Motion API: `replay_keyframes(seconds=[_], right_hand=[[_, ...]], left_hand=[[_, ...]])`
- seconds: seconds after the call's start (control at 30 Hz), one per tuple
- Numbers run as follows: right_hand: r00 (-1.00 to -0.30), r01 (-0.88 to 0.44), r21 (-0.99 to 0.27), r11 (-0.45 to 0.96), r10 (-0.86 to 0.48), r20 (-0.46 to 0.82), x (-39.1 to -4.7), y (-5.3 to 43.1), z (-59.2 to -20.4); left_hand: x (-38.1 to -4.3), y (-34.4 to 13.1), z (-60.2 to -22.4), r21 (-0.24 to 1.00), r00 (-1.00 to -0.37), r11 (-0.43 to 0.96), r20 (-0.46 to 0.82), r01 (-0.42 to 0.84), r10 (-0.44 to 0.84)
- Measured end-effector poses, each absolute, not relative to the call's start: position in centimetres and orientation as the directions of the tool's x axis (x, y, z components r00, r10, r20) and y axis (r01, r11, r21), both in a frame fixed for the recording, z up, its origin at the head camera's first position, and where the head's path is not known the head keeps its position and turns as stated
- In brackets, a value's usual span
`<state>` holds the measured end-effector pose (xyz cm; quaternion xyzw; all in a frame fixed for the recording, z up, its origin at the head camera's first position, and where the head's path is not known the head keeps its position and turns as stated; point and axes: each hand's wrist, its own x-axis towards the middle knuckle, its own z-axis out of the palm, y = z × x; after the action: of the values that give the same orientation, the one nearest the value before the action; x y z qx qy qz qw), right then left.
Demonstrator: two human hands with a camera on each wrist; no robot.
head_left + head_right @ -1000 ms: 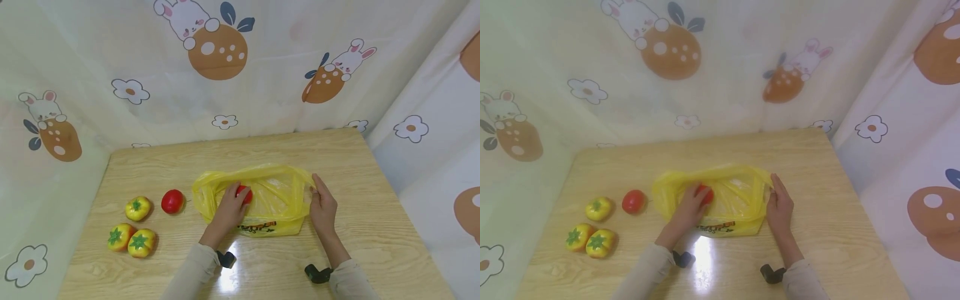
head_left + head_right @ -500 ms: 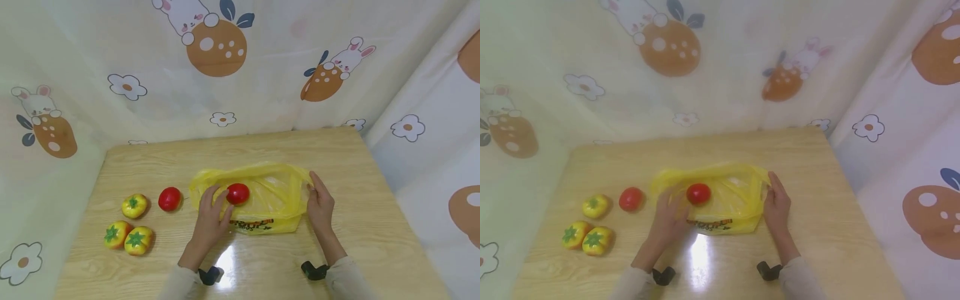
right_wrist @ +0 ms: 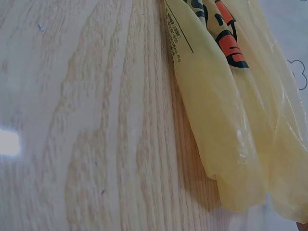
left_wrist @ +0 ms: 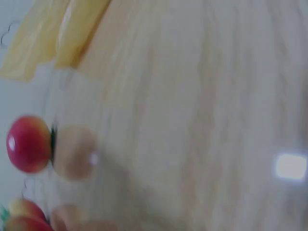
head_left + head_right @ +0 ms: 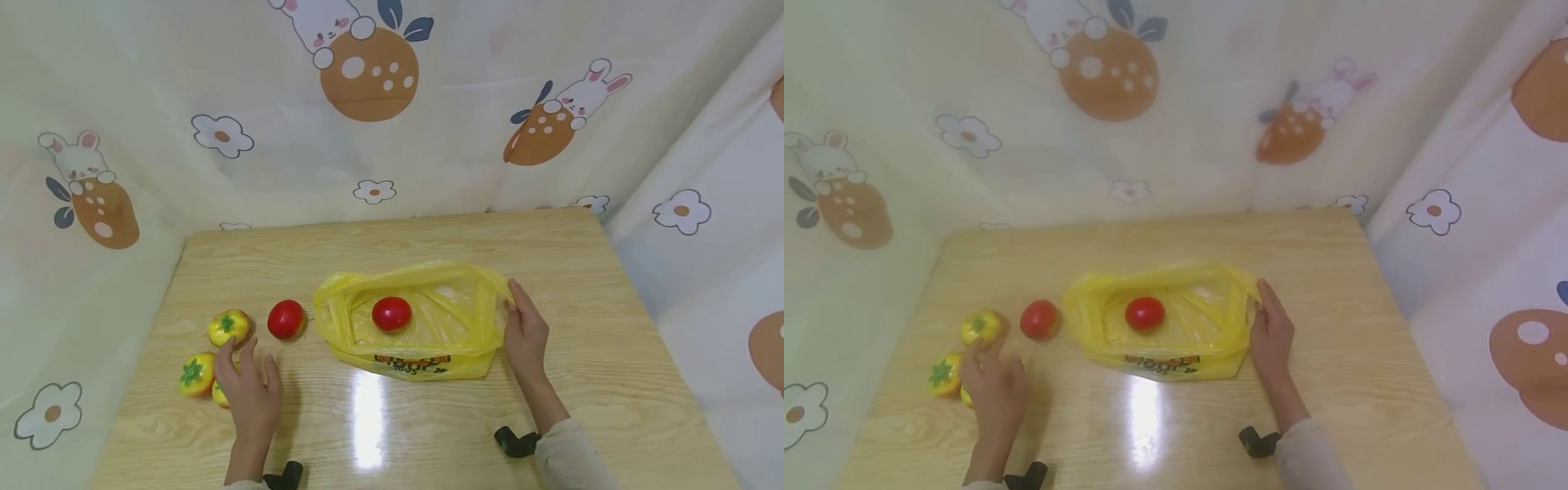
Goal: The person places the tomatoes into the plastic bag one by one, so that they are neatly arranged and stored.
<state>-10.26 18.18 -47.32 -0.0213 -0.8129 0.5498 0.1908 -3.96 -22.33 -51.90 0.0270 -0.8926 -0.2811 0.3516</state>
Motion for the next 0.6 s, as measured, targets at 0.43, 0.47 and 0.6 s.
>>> replay_keyframes(seconds=[0.43,0.47,0.6], right_hand=[[-0.934,-0.140,-0.907,0.397,0.251,0.254,-10.2,18.3,-47.4],[-0.935,-0.140,-0.910,0.391,0.250,0.251,-10.2,18.3,-47.5],[-0.939,-0.133,-0.916,0.379,0.247,0.239,-10.2,18.5,-47.7]], left_hand=[[-2.6,-24.5,-53.5,0.554,-0.682,0.831,0.623,0.039,-0.384],[-2.5,-24.5,-53.6,0.555,-0.685,0.832,0.617,0.030,-0.387],[-1.9,-24.6,-53.8,0.551,-0.728,0.834,0.563,-0.023,-0.392]])
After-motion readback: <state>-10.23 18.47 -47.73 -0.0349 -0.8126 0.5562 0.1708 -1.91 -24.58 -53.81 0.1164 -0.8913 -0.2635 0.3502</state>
